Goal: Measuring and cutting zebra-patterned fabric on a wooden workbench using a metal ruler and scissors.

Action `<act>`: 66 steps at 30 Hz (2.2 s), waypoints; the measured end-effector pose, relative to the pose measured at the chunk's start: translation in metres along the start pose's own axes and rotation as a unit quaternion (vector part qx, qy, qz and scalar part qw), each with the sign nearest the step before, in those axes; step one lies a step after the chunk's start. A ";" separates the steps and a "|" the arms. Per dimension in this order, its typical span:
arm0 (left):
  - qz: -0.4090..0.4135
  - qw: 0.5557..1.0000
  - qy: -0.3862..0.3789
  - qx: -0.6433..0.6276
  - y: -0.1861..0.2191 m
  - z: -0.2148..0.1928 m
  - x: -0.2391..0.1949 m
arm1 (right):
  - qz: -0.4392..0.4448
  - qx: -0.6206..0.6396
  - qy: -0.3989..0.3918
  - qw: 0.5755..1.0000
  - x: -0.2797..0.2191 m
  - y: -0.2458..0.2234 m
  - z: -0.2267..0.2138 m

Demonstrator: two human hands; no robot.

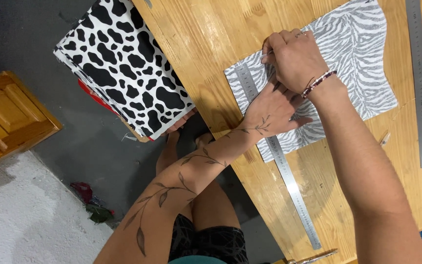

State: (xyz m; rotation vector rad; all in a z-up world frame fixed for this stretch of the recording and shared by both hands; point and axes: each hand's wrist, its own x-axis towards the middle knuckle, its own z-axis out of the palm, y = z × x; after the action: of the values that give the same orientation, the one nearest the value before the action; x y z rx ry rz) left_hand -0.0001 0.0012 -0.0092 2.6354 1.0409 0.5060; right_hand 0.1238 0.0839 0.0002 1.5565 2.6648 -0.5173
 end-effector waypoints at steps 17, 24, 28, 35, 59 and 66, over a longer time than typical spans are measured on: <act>0.016 0.980 -0.184 0.078 -0.002 0.003 0.007 | 0.120 0.179 0.249 0.944 -0.054 -0.106 -0.031; 0.028 0.976 -0.214 -0.014 -0.006 -0.054 0.011 | 0.363 0.261 0.338 0.829 -0.167 -0.129 0.009; 0.030 0.982 -0.184 -0.004 -0.002 -0.050 0.009 | 0.361 0.233 0.268 0.862 -0.197 -0.147 0.033; 0.021 0.973 -0.227 -0.022 0.004 -0.064 0.015 | 0.278 0.199 0.230 0.911 -0.215 -0.153 0.055; 0.023 0.943 -0.327 0.058 0.013 -0.077 0.023 | 0.507 0.134 0.030 0.851 -0.180 -0.134 0.007; 0.039 0.953 -0.288 0.087 0.011 -0.070 0.019 | 0.571 0.150 0.083 0.803 -0.190 -0.055 -0.004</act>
State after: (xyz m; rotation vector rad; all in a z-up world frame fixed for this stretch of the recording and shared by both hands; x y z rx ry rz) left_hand -0.0090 0.0146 0.0622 2.7134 0.8188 -0.3500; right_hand 0.1739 -0.1006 0.0528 2.9136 1.2147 -0.6968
